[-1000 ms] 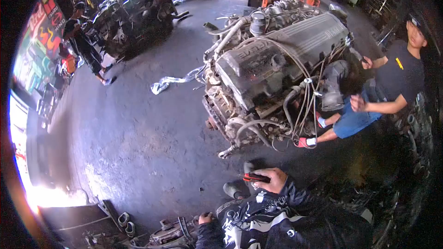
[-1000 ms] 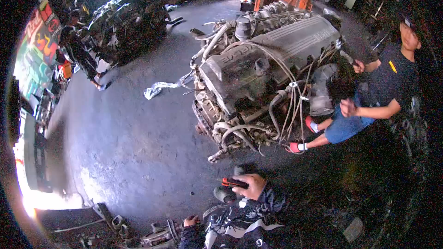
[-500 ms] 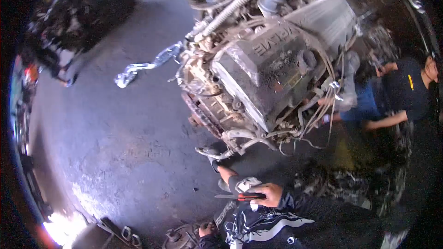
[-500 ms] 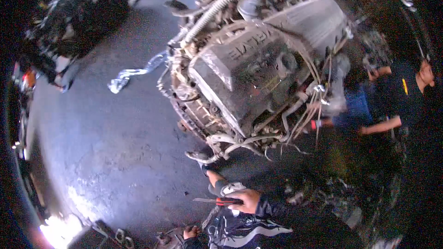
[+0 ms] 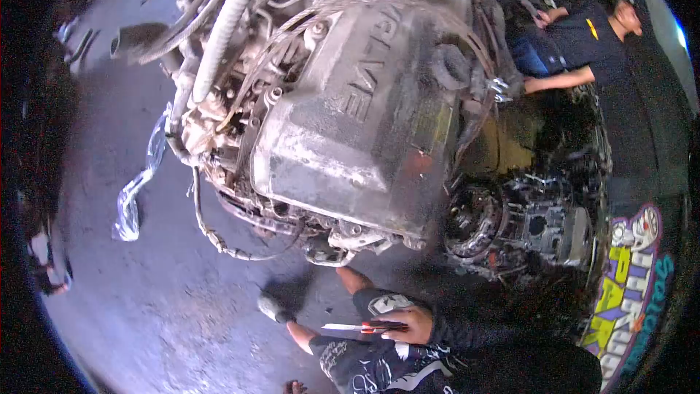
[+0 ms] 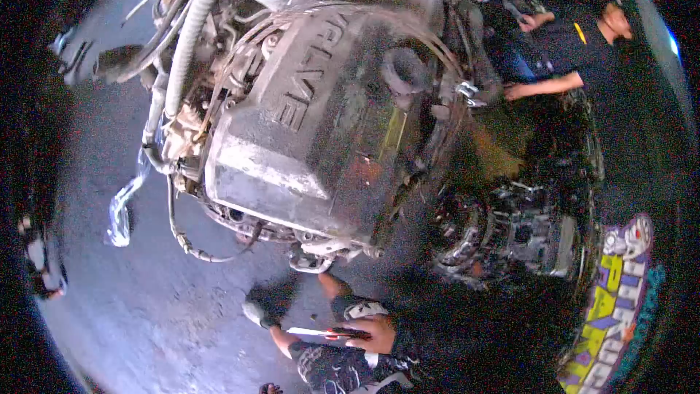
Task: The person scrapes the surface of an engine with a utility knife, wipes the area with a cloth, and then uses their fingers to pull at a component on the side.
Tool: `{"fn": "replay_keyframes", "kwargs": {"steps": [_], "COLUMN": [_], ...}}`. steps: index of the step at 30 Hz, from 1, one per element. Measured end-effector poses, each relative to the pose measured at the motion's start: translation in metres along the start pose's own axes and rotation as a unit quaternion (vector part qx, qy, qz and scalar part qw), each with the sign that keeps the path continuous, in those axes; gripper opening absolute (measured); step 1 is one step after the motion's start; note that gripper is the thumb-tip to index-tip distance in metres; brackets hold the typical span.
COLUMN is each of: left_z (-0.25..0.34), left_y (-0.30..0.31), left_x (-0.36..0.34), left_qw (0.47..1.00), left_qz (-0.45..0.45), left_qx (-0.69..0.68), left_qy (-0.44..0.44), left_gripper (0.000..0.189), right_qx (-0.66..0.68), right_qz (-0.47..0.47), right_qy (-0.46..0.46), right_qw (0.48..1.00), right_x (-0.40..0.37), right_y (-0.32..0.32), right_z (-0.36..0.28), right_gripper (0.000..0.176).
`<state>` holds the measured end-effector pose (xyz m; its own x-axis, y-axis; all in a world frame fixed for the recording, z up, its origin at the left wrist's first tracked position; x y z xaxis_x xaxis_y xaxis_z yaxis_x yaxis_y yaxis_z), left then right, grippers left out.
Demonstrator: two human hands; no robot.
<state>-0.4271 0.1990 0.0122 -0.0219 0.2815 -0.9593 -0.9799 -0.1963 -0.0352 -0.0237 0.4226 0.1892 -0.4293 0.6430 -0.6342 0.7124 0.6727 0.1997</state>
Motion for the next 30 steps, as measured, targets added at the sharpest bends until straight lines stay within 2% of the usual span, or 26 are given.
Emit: {"fn": "replay_keyframes", "kwargs": {"steps": [1, 2, 4, 5, 6, 7, 9, 13, 14, 16, 17, 18, 21, 25, 26, 27, 29, 30], "left_z": [0.006, 0.011, 0.021, 0.025, 0.042, 0.040, 0.044, 0.037, 0.026, 0.003, -0.007, -0.016, -0.030, -0.040, -0.038, -0.036, -0.017, 0.002], "left_y": [0.022, 0.042, 0.078, 0.102, 0.110, 0.129, 0.166, 0.215, 0.226, 0.248, 0.251, 0.252, 0.247, 0.220, 0.214, 0.206, 0.178, 0.160], "left_x": [0.004, 0.006, 0.018, 0.016, 0.006, 0.002, 0.009, 0.003, 0.009, 0.021, 0.023, 0.024, 0.020, 0.033, 0.040, 0.048, 0.051, 0.051], "left_qw": [1.000, 0.999, 0.998, 0.997, 0.990, 0.990, 0.985, 0.987, 0.989, 0.988, 0.987, 0.987, 0.981, 0.979, 0.977, 0.975, 0.977, 0.977], "left_qz": [-0.006, -0.010, -0.022, -0.030, -0.032, -0.025, -0.034, -0.018, -0.015, -0.019, -0.019, -0.012, -0.034, -0.057, -0.064, -0.069, -0.066, -0.055], "left_qx": [0.020, 0.038, 0.055, 0.063, 0.125, 0.124, 0.145, 0.133, 0.128, 0.147, 0.157, 0.159, 0.189, 0.189, 0.196, 0.200, 0.192, 0.198], "left_qy": [-0.002, -0.003, -0.016, -0.021, -0.056, -0.064, -0.091, -0.087, -0.074, -0.051, -0.037, -0.020, 0.031, 0.047, 0.056, 0.065, 0.059, 0.061], "left_gripper": [0.025, 0.023, 0.023, 0.022, 0.021, 0.021, 0.021, 0.021, 0.023, 0.025, 0.025, 0.027, 0.029, 0.027, 0.026, 0.025, 0.023, 0.022], "right_qx": [0.000, 0.002, 0.048, 0.089, 0.062, 0.029, 0.006, -0.042, -0.009, -0.021, -0.030, -0.037, 0.000, 0.008, 0.012, -0.012, 0.038, 0.041], "right_qz": [0.058, 0.068, 0.129, 0.141, 0.145, 0.147, 0.156, 0.143, 0.145, 0.152, 0.156, 0.185, 0.177, 0.180, 0.170, 0.194, 0.117, 0.121], "right_qy": [0.014, 0.019, -0.002, -0.051, -0.063, -0.071, -0.028, 0.036, 0.048, 0.040, 0.023, 0.047, 0.027, -0.021, -0.066, -0.055, -0.104, -0.050], "right_qw": [0.998, 0.998, 0.990, 0.985, 0.986, 0.986, 0.987, 0.988, 0.988, 0.987, 0.987, 0.981, 0.984, 0.983, 0.983, 0.979, 0.987, 0.991], "right_x": [-0.003, -0.004, -0.013, -0.017, -0.020, -0.022, -0.025, -0.027, -0.029, -0.030, -0.032, -0.034, -0.037, -0.047, -0.048, -0.045, -0.036, -0.029], "right_y": [-0.014, -0.027, -0.060, -0.081, -0.098, -0.110, -0.138, -0.176, -0.178, -0.180, -0.179, -0.175, -0.165, -0.143, -0.137, -0.145, -0.113, -0.121], "right_z": [-0.003, -0.006, -0.014, -0.020, -0.031, -0.043, -0.062, -0.083, -0.093, -0.098, -0.099, -0.105, -0.091, -0.079, -0.075, -0.039, -0.042, 0.002], "right_gripper": [0.042, 0.042, 0.043, 0.042, 0.042, 0.041, 0.041, 0.043, 0.044, 0.041, 0.039, 0.038, 0.040, 0.043, 0.044, 0.045, 0.044, 0.043]}}
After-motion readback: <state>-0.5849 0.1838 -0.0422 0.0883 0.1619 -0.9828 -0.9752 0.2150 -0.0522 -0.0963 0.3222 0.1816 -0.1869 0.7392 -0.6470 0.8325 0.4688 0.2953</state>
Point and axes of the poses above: each hand's wrist, its own x-axis towards the middle knuckle, its own y-axis out of the back of the hand, z = x × y, the point moved 1 cm from there along x, towards the middle knuckle, and after that the axes turned 13 degrees about -z, right-handed, at the moved point
